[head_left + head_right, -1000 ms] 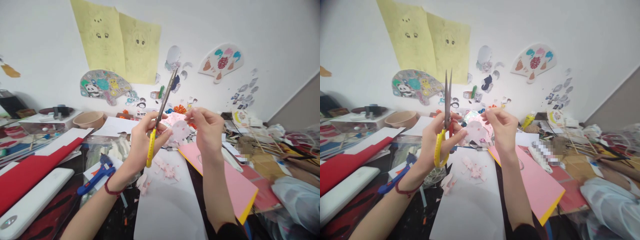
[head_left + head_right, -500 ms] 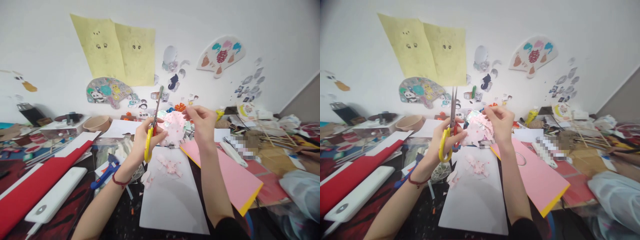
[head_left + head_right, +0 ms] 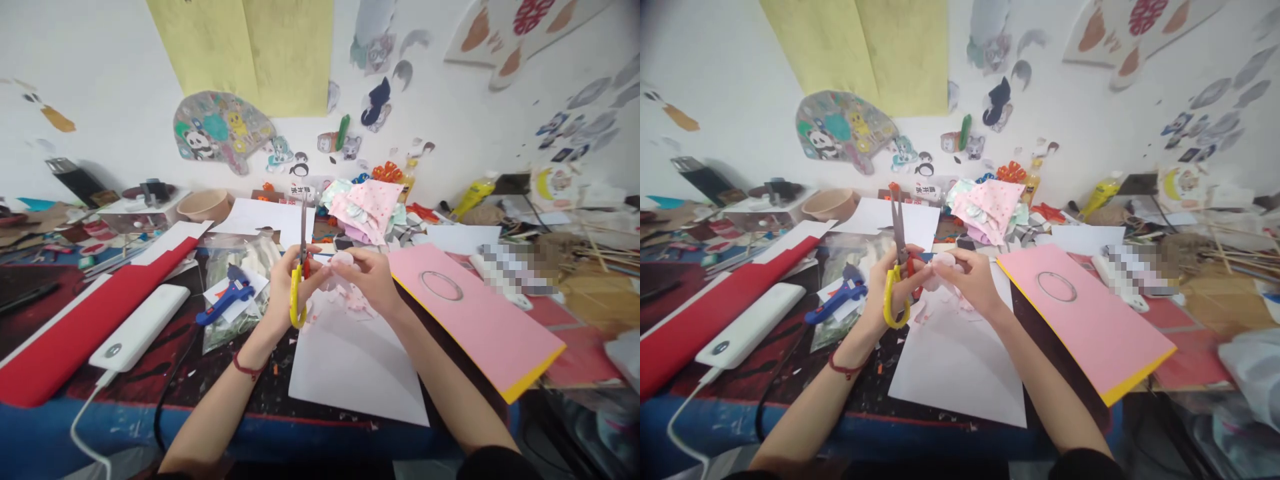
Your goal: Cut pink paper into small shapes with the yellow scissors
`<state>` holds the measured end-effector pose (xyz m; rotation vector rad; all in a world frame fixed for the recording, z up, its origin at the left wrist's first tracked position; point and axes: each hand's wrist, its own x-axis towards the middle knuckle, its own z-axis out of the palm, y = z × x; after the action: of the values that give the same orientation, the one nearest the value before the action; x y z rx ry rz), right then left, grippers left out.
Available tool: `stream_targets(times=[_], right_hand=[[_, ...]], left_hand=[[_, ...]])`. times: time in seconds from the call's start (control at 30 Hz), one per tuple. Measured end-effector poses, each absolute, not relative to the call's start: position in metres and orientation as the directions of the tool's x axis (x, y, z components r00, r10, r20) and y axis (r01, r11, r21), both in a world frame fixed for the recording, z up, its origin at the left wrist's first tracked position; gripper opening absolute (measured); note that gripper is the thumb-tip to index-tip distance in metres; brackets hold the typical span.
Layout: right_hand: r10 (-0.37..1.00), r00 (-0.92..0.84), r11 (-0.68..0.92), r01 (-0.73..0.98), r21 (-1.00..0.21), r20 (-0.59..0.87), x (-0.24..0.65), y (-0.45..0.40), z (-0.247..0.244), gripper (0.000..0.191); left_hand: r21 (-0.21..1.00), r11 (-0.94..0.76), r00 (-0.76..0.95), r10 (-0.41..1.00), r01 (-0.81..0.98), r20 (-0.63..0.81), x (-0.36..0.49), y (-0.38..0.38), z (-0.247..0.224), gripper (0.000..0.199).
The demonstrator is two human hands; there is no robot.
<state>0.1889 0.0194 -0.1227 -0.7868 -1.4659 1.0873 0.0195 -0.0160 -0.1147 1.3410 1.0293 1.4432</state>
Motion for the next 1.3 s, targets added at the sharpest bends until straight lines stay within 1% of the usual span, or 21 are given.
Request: stream_targets(times=[0.1,0.23,0.33,0.43,0.57,0.63,0.73,0.83,0.9,1.0,1.07,1.2,1.27,1.3], right_hand=[[0.913,-0.17,0.36,-0.088,-0.929,0.371,0.188,0.019,-0.131,0.024],[0.905,-0.133,0.398,-0.068,-0.915,0.404,0.19,0.013,-0.135,0.018],[0.915,-0.133,0.376,-0.057,-0.925,0.38,0.191,0.008,-0.135,0.02],[0.925,-0.163,0.335,-0.073,-0.939,0.343,0.192,0.006,-0.135,0.019],[0.929,-0.23,0.272,-0.103,-0.957,0.289,0.194,0.01,-0.138,0.02],[0.928,-0.235,0.276,-0.093,-0.957,0.291,0.194,0.011,-0.14,0.022],[0.93,-0.205,0.302,-0.042,-0.952,0.304,0.194,0.011,-0.142,0.026],[0.935,-0.171,0.312,-0.029,-0.95,0.312,0.193,0.009,-0.142,0.024],[0.93,-0.158,0.326,-0.052,-0.944,0.33,0.194,0.007,-0.142,0.02],[0.919,-0.162,0.352,-0.069,-0.933,0.359,0.194,0.005,-0.14,0.012],[0.909,-0.157,0.38,-0.067,-0.923,0.386,0.194,0.004,-0.139,0.008],[0.869,-0.07,0.485,-0.074,-0.871,0.49,0.193,0.003,-0.139,0.005],[0.852,0.005,0.522,-0.079,-0.849,0.523,0.193,0.004,-0.14,0.004],[0.846,0.042,0.533,-0.078,-0.842,0.531,0.194,0.004,-0.141,0.004]], left_hand=[[0.964,-0.26,-0.042,0.965,-0.059,0.258,0.021,-0.018,-0.118,0.037],[0.969,-0.247,-0.073,0.966,0.005,0.247,0.022,-0.023,-0.115,0.034],[0.978,-0.205,-0.084,0.975,0.02,0.206,0.023,-0.025,-0.113,0.034],[0.987,-0.159,-0.088,0.984,-0.029,0.156,0.025,-0.027,-0.114,0.034],[0.985,-0.168,-0.13,0.978,-0.036,0.162,0.025,-0.027,-0.117,0.033],[0.982,-0.182,-0.144,0.974,-0.042,0.174,0.024,-0.026,-0.119,0.034],[0.985,-0.163,-0.144,0.978,-0.052,0.154,0.024,-0.026,-0.12,0.035],[0.989,-0.145,-0.131,0.981,-0.015,0.142,0.024,-0.028,-0.118,0.035],[0.983,-0.178,-0.124,0.975,0.05,0.183,0.025,-0.03,-0.117,0.032],[0.941,-0.282,-0.123,0.943,0.189,0.308,0.025,-0.033,-0.116,0.027],[0.901,-0.339,-0.131,0.914,0.272,0.383,0.024,-0.034,-0.117,0.028],[0.813,-0.43,-0.096,0.86,0.393,0.502,0.018,-0.036,-0.121,0.042],[0.725,-0.486,-0.043,0.816,0.487,0.576,0.016,-0.036,-0.124,0.05],[0.661,-0.516,-0.004,0.787,0.546,0.618,0.016,-0.036,-0.125,0.053]])
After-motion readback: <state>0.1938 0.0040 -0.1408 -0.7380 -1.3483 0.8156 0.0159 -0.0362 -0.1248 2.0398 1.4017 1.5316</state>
